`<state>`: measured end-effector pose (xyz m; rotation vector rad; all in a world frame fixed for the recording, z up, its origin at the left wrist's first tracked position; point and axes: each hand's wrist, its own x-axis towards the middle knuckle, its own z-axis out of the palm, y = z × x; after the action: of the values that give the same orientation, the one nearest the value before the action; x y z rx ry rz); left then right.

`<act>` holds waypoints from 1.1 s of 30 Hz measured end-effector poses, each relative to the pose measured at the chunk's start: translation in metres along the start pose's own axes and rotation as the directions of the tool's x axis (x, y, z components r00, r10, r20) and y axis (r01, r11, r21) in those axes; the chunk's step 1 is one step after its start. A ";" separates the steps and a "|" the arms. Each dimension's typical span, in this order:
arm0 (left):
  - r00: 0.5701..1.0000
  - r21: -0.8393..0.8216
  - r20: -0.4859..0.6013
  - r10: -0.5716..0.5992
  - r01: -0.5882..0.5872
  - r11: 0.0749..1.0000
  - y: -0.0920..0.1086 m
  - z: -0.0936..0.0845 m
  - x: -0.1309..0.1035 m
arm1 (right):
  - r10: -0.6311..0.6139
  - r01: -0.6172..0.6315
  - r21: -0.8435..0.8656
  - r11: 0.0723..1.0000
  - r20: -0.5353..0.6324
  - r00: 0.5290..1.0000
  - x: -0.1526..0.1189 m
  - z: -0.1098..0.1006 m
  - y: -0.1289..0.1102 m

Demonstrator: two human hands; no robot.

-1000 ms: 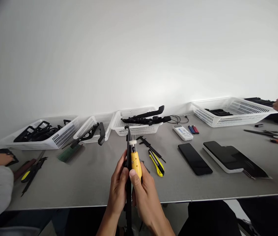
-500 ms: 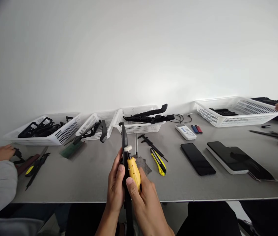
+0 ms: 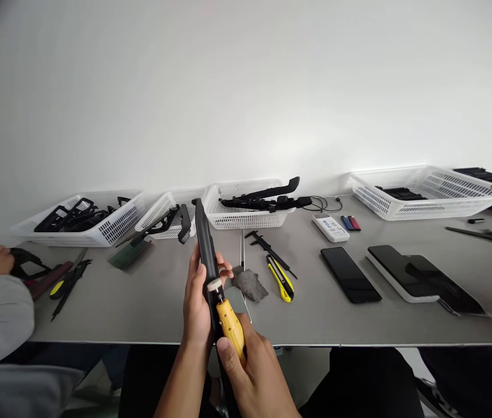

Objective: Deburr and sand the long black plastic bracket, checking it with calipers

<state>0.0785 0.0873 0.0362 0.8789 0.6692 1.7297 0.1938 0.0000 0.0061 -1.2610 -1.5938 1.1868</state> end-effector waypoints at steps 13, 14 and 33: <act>0.994 -0.086 -0.106 -0.038 0.029 0.996 0.025 0.013 0.031 | 0.052 -0.051 -0.016 0.999 0.032 0.998 -0.036 0.007 0.023; 0.994 -0.095 -0.096 -0.050 0.041 0.995 0.026 0.014 0.034 | 0.037 -0.036 -0.023 0.999 0.028 0.999 -0.039 0.009 0.027; 0.928 -0.259 0.082 -0.363 0.371 0.892 0.012 0.005 0.038 | 0.018 -0.019 -0.039 0.999 -0.022 1.000 -0.039 -0.001 0.020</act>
<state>0.0690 0.1197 0.0575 0.5456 0.5226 1.4188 0.2085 -0.0362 -0.0134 -1.3120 -1.5997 1.1549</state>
